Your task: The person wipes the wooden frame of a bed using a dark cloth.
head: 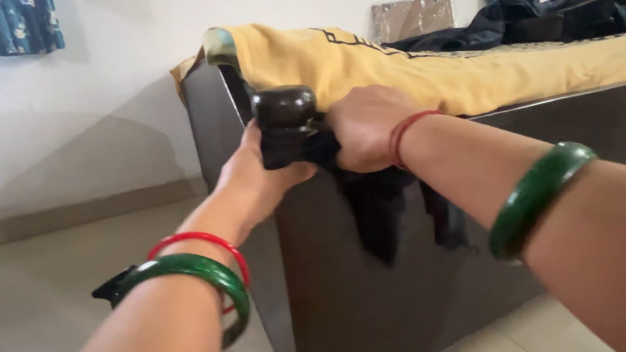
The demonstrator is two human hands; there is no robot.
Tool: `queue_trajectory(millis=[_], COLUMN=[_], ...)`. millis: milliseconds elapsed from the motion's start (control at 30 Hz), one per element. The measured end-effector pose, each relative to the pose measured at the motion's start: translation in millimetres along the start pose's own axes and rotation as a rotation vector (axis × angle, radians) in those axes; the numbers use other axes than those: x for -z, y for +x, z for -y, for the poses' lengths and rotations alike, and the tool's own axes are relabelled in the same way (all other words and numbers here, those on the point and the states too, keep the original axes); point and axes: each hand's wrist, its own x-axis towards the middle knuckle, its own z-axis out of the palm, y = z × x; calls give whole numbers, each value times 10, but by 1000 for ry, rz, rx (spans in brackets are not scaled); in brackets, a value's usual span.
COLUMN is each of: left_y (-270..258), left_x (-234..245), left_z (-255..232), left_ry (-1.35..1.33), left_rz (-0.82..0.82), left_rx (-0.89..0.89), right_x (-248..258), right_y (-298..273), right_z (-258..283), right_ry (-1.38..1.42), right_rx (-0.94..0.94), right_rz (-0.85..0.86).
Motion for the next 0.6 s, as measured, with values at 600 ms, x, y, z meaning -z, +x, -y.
queue_trajectory(millis=[600], left_y=[-68], left_x=[-131], left_z=[-46], left_ry=[34], left_rz=[-164], left_rx=[36], right_x=[-239], right_y=[-202], right_z=[-142], right_ry=[41], right_rx=[58], right_rz=[-104])
